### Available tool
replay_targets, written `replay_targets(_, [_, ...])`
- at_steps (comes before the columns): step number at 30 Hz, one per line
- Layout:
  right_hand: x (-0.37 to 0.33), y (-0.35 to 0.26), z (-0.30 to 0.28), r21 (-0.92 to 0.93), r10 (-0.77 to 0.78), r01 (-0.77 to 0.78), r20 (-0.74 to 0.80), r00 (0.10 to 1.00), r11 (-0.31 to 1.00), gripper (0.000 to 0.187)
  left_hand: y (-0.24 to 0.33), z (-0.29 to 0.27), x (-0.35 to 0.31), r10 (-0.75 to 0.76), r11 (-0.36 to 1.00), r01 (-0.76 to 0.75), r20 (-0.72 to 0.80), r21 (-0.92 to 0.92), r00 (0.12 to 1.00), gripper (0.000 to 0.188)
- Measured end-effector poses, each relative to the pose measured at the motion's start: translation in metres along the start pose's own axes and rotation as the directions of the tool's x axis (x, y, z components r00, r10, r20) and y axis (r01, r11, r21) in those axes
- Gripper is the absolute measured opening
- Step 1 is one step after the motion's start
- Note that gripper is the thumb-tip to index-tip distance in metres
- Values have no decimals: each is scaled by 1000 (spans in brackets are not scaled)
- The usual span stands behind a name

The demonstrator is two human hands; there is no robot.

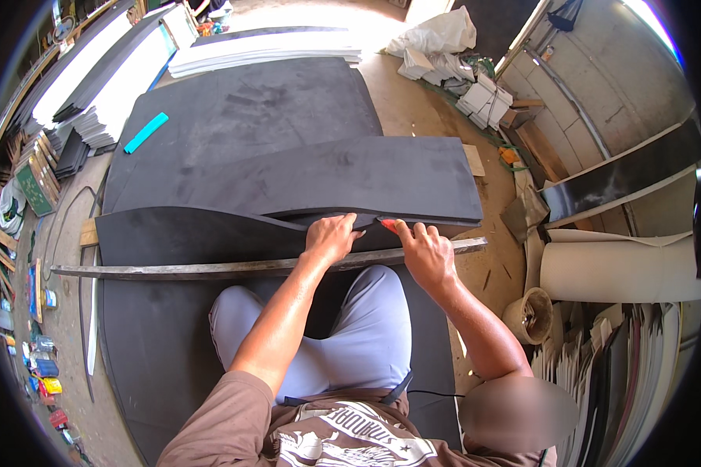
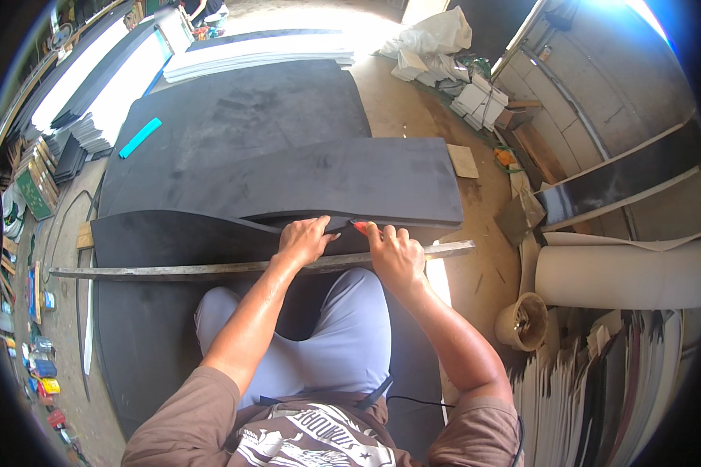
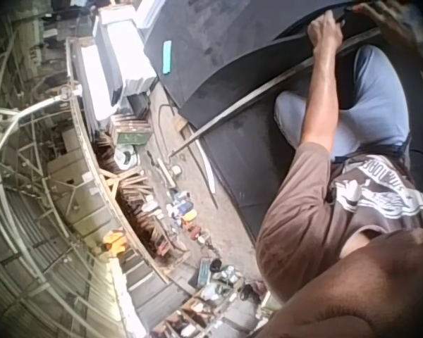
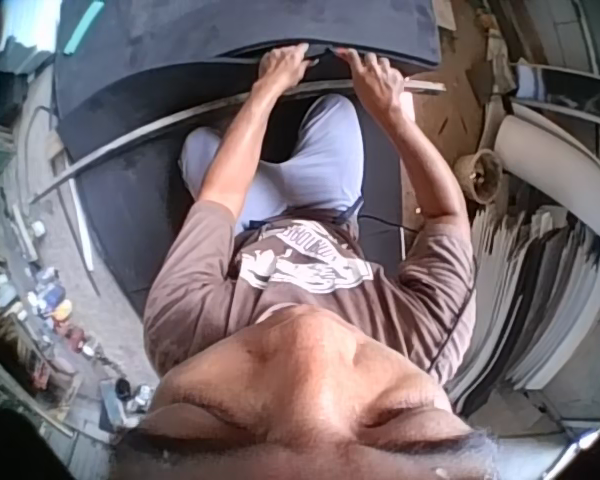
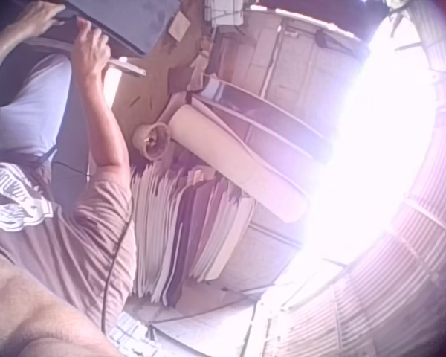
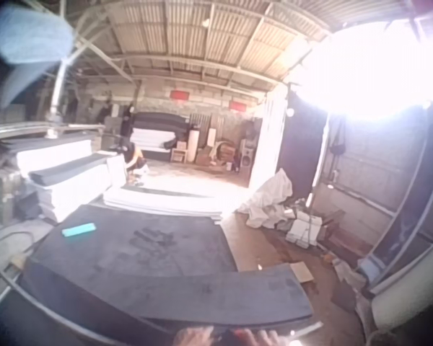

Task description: The person measures and cuts a large black sheet of material using a metal ruler and a utility knife. They position a green plastic template on the sheet, mark a line, and then cut along the ruler to separate a rectangular piece from the larger sheet.

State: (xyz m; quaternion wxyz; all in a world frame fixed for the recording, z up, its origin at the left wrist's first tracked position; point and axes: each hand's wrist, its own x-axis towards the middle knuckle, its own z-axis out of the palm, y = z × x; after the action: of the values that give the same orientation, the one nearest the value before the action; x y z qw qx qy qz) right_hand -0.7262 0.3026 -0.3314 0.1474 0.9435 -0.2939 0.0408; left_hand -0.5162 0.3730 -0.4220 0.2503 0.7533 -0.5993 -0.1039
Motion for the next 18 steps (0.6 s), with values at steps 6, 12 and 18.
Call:
replay_targets(6, [-8,9,0,7,39,-39,-13,999,999,44,-1,1,-1,6,1000,-6,-4,-18,1000,41])
replay_targets(12, [-15,19,-7,46,60,-58,-26,998,997,45,-5,2,2,70,998,-70,12,-9,997,46])
replay_targets(18, [-6,16,-6,32,-17,18,-47,999,999,39,-5,0,3,99,994,-100,36,35,994,44])
